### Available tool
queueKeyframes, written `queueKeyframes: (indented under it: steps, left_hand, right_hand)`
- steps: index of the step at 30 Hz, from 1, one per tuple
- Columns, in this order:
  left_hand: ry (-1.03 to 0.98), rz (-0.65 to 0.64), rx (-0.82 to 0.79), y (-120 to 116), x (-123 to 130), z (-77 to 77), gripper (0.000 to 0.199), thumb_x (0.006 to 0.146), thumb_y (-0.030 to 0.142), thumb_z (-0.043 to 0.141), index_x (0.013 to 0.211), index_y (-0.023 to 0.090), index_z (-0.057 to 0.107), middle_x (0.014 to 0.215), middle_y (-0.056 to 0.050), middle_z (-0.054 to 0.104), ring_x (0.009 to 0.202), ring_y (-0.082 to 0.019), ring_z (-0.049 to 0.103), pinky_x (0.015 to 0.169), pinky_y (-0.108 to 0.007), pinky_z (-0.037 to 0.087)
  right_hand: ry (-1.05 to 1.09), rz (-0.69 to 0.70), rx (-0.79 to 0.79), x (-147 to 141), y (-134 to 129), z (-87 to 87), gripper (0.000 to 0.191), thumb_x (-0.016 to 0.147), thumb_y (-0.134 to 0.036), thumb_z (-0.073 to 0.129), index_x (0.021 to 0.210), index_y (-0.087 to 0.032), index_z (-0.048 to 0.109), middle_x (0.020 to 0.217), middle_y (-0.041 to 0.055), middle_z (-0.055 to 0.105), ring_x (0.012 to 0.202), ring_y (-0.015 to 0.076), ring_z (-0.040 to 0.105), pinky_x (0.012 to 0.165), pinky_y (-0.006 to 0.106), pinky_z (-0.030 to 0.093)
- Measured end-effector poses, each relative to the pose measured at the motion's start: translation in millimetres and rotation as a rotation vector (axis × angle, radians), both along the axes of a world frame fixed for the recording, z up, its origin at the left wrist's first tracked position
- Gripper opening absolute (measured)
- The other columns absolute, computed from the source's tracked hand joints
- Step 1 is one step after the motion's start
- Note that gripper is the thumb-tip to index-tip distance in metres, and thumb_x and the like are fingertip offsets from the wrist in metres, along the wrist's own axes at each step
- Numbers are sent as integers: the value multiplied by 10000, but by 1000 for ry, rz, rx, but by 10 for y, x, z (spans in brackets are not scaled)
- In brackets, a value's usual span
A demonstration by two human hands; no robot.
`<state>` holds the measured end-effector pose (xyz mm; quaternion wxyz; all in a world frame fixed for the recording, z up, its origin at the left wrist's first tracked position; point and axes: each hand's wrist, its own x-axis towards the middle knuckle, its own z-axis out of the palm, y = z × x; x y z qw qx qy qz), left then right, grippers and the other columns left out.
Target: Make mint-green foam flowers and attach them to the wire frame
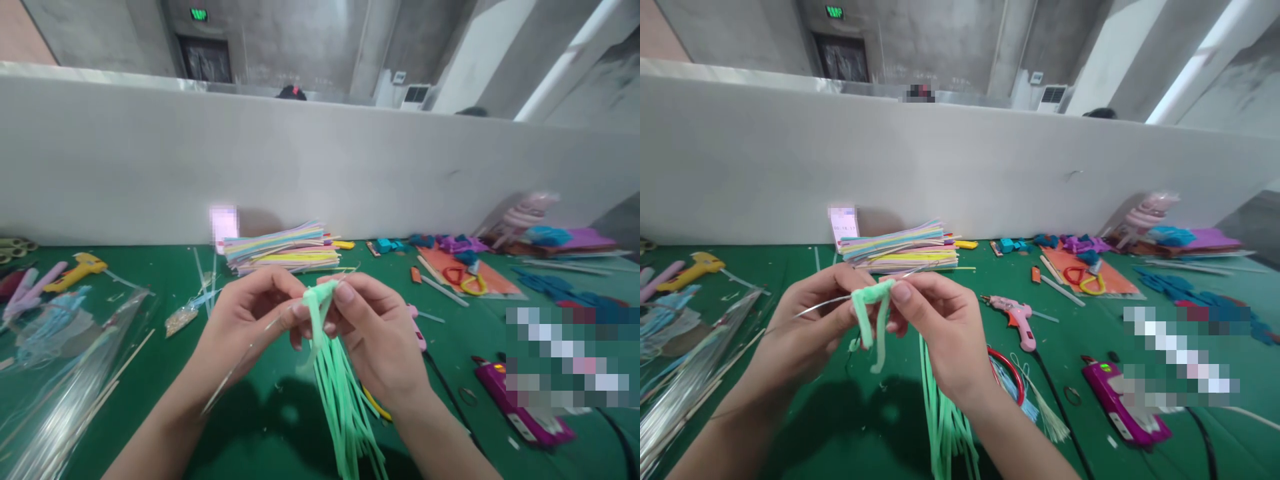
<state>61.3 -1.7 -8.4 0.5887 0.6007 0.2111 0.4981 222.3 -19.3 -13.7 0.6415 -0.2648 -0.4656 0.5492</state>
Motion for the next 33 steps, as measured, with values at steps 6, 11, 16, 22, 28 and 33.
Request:
queueKeyframes:
  steps: [6,11,16,22,28,33]
  left_hand:
    - [-47,-180,-185,-88,-15,77,163,902,313,710,830,187,636,730,-30,735,565,-127,662,483,-206,555]
    - [-70,-176,-220,-42,74,51,186,904,299,705,801,174,614,696,-23,718,552,-114,653,535,-218,569]
    - [-67,12,-291,111,12,-17,196,843,319,760,806,172,637,657,17,637,494,-89,579,464,-194,514]
    - [-32,109,-372,416,-167,-243,200,792,273,793,760,149,640,664,13,583,547,-77,536,477,-159,454]
    - [-32,143,-399,565,-185,-427,233,789,280,791,714,155,610,653,15,562,547,-67,502,474,-148,400]
    - [-27,135,-398,560,-184,-431,225,794,298,794,728,159,630,651,17,556,540,-65,491,468,-156,387]
  right_hand:
    - [43,76,-7,-40,-83,49,130,818,-386,779,869,-266,780,707,-26,698,478,79,578,442,216,502]
    - [76,33,-56,-107,-61,-9,138,878,-363,722,842,-232,748,539,-51,619,446,104,594,452,242,527]
    - [-139,129,-149,92,-24,97,273,920,-459,638,980,-208,727,863,27,725,587,111,676,565,258,600]
    - [-1064,11,-248,581,-72,-14,363,944,-502,547,832,-180,672,676,9,642,514,135,621,479,255,452]
    - [-1876,34,-385,682,-209,-548,142,839,-266,676,923,-156,645,891,114,689,826,272,665,612,296,331]
    - [-1954,15,-562,802,-259,-794,583,794,-105,603,1363,-92,472,1066,193,628,857,288,679,622,289,340]
